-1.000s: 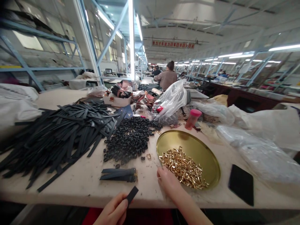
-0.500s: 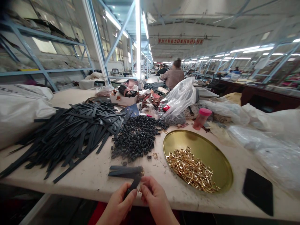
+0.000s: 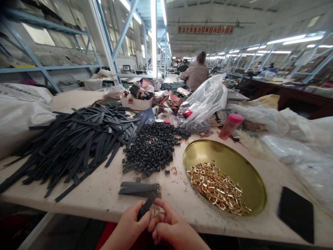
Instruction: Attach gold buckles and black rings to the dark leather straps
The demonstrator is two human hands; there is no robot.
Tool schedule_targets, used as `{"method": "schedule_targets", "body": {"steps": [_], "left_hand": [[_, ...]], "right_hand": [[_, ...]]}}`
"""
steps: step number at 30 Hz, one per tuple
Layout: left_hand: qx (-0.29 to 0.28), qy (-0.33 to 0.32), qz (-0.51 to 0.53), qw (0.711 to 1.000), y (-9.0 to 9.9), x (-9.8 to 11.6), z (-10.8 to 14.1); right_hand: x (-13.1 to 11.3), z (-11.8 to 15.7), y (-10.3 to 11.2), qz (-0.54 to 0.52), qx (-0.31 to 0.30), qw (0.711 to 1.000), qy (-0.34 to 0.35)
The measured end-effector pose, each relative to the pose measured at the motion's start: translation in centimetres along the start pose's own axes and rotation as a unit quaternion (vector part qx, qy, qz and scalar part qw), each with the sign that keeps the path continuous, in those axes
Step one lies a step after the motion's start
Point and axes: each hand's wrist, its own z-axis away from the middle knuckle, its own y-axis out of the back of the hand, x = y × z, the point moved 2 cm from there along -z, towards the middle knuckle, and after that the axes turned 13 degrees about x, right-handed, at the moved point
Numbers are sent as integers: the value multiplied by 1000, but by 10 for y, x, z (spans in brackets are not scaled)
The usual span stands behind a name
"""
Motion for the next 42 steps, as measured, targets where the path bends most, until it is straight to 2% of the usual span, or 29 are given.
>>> {"method": "schedule_targets", "body": {"steps": [2, 6, 8, 11, 13, 15, 17, 21, 27, 31, 34, 39, 42], "left_hand": [[-1, -10, -31, 999, 2, 1, -1], [-12, -14, -52, 998, 1, 2, 0], [-20, -19, -28, 999, 2, 2, 3], [-6, -19, 0, 1000, 6, 3, 8], [-13, -25, -11, 1000, 9, 3, 11], [-47, -48, -34, 997, 9, 5, 15], [-69, -71, -55, 994, 8, 8, 19], [-76, -90, -83, 990, 6, 10, 24], [-89, -72, -48, 992, 5, 9, 31], [-94, -32, 43, 994, 5, 7, 34], [-107, 9, 90, 990, 4, 3, 33], [-111, 78, 136, 981, -2, -4, 30], [-105, 96, 170, 975, -4, -7, 28]], "right_hand": [[-1, 0, 0, 19, 6, 999, 26], [-2, -3, 6, 117, 78, 980, 139], [-3, -5, 11, 114, 120, 974, 155], [-2, -5, 14, -26, 198, 975, 99], [2, -4, 10, -143, 221, 964, 48], [8, -3, 3, -211, 215, 953, 8], [17, -2, -4, -227, 196, 954, -11], [24, 0, -11, -209, 174, 962, 35], [17, 8, -11, -201, 237, 948, 73], [21, 11, -16, -99, 220, 963, 121], [25, 13, -16, -51, 207, 970, 120], [28, 12, -11, -43, 189, 976, 103], [29, 8, -11, -53, 173, 979, 91]]}}
